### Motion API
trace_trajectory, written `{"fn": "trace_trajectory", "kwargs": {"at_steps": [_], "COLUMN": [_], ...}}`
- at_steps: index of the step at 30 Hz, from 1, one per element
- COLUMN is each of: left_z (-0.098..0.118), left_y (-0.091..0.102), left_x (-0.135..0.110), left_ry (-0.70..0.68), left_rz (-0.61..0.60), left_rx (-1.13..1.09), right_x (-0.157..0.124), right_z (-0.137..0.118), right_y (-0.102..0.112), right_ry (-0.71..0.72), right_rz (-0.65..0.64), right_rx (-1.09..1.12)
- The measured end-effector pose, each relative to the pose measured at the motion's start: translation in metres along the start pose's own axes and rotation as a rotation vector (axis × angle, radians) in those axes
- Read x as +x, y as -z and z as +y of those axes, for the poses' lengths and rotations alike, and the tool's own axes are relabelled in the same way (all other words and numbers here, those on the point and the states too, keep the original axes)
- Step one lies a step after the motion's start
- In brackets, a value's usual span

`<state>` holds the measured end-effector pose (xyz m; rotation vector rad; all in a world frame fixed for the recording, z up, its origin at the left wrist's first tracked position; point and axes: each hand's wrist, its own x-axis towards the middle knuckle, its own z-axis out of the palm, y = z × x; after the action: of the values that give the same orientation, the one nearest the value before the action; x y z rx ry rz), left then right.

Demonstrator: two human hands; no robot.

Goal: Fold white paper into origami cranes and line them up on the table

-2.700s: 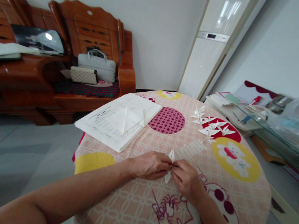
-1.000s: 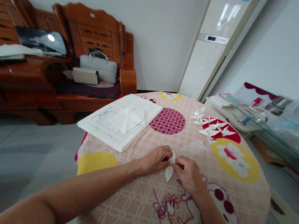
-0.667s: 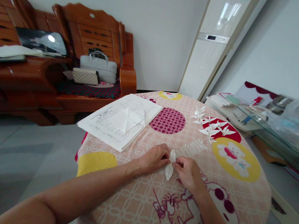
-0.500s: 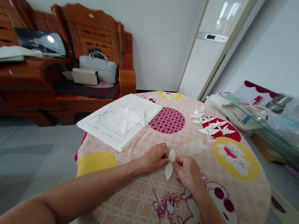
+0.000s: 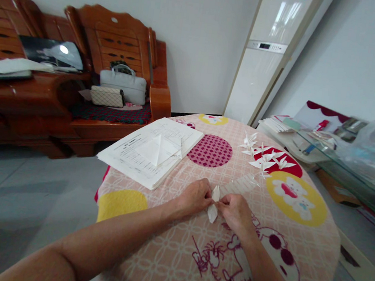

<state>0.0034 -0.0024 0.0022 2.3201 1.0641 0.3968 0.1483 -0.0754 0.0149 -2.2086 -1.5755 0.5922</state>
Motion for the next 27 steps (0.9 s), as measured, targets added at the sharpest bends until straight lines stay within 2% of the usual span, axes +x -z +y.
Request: {"fn": "trace_trajectory", "kwargs": {"at_steps": [11, 21, 24, 27], "left_z": [0.003, -0.001, -0.003, -0.005], "left_y": [0.000, 0.000, 0.001, 0.003], "left_x": [-0.001, -0.004, -0.007, -0.009], "left_ry": [0.029, 0.021, -0.050, -0.177], "left_rz": [-0.012, 0.048, 0.085, 0.025], "left_rx": [0.069, -0.014, -0.060, -0.123], "right_x": [0.003, 0.001, 0.001, 0.002], "right_z": [0.003, 0.003, 0.004, 0.004], "right_y": [-0.003, -0.001, -0.002, -0.003], "right_ry": [-0.022, 0.003, 0.011, 0.017], "right_rz": [0.024, 0.036, 0.043, 0.051], "right_rx": [0.027, 0.045, 0.046, 0.037]}}
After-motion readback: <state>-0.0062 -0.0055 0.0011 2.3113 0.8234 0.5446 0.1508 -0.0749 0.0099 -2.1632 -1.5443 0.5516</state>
